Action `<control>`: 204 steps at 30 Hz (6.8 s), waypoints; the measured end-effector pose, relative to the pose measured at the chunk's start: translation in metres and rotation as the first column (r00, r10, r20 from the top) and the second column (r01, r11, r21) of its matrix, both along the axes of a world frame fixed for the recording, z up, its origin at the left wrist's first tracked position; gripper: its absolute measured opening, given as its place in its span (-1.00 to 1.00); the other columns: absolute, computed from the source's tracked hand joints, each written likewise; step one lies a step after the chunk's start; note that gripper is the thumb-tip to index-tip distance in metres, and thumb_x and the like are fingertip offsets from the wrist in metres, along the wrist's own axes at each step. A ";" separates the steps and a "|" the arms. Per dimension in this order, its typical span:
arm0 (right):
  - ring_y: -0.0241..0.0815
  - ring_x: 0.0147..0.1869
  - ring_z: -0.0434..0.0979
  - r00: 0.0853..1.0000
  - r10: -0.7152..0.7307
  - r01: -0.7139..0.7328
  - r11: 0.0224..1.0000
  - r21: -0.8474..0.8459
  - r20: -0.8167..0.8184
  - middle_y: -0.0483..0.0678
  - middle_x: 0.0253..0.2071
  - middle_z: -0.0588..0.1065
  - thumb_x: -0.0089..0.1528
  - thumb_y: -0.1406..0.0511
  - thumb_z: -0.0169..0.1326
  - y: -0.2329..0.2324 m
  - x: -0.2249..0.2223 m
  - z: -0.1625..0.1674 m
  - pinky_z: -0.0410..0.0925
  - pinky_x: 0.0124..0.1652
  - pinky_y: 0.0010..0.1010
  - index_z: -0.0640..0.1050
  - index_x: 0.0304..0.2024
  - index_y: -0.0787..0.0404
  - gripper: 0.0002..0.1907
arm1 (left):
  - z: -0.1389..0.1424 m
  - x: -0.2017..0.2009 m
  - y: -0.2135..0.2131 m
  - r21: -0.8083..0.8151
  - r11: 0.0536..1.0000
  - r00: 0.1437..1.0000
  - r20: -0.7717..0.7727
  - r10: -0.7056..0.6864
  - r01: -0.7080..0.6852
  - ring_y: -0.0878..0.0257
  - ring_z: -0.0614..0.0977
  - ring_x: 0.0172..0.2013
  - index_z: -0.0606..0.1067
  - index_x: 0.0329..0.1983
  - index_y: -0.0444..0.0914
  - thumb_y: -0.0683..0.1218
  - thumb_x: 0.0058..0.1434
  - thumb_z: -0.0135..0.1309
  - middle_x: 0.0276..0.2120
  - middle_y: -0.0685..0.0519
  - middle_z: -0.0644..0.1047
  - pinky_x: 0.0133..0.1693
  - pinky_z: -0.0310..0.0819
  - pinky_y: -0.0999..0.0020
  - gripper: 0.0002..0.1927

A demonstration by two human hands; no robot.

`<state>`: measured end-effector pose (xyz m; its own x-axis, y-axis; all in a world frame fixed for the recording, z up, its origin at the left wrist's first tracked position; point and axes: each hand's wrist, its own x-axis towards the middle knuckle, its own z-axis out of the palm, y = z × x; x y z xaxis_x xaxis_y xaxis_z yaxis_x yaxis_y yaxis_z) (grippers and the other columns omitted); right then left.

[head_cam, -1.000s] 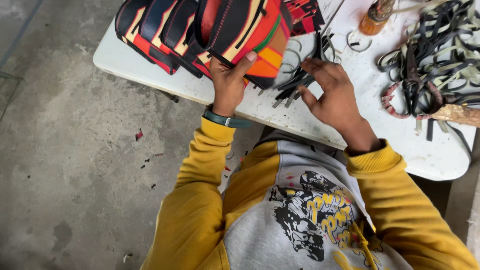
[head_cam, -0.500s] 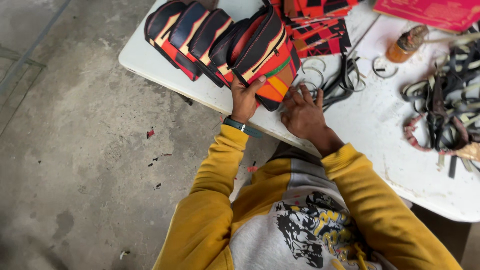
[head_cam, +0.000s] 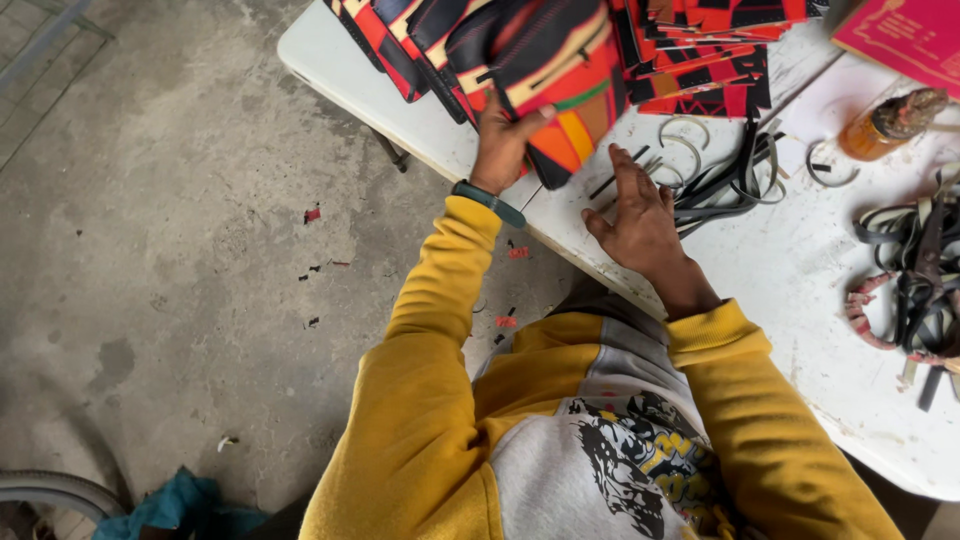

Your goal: The person works on a colorful patchwork fabric bag at an outdoor table. They thread a black strap through the bag's edge, cut a strap with scissors, turn the bag right-side out, open and work the zipper, and press and shape the bag's sides by hand.

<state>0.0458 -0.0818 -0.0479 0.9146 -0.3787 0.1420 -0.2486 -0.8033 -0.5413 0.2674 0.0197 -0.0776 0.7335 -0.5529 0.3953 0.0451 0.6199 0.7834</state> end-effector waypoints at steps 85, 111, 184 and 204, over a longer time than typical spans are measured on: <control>0.14 -0.25 0.61 0.806 -0.576 0.463 0.475 -0.749 0.133 0.09 -0.30 0.60 0.29 0.08 0.22 -0.425 -0.044 0.169 0.45 -0.26 -0.08 0.65 -0.27 0.08 -0.76 | 0.085 -0.180 -0.185 0.360 0.932 0.842 0.488 -0.232 0.049 0.05 0.63 -0.07 0.45 0.12 -0.37 -0.06 0.37 0.09 -0.03 -0.13 0.58 -0.03 0.52 0.26 -0.65; -0.23 -0.28 0.60 0.528 -0.562 -0.249 0.614 0.749 0.636 0.05 -0.23 0.58 0.47 0.44 0.10 -0.116 -0.327 0.175 0.50 -0.24 -0.43 0.54 -0.11 0.39 -0.93 | 0.175 -0.185 -0.153 0.369 0.908 0.676 0.619 -0.400 0.199 0.09 0.54 0.13 0.31 0.33 -0.37 0.05 0.28 0.25 0.11 -0.13 0.49 0.15 0.43 0.21 -0.32; -0.34 -0.05 0.55 0.988 -0.143 0.099 0.864 0.494 0.052 -0.06 -0.08 0.60 0.02 0.33 0.39 -0.013 -0.364 0.138 0.43 -0.14 -0.46 0.66 -0.17 0.40 -0.64 | 0.161 -0.345 -0.136 0.877 -0.073 -0.270 0.066 -0.960 0.475 0.38 0.60 -0.57 0.62 -0.42 -0.35 -0.09 0.09 0.20 -0.54 0.07 0.62 -0.52 0.50 0.47 -0.80; -0.24 0.01 0.54 0.977 -0.211 0.187 0.856 0.481 -0.005 0.01 -0.05 0.56 -0.03 0.34 0.40 -0.009 -0.357 0.147 0.43 -0.09 -0.41 0.66 -0.18 0.36 -0.62 | 0.176 -0.346 -0.115 0.815 0.338 -0.276 0.500 -0.821 0.470 0.30 0.61 -0.55 0.59 -0.43 -0.39 -0.06 0.02 0.29 -0.57 -0.01 0.59 -0.45 0.48 0.36 -0.74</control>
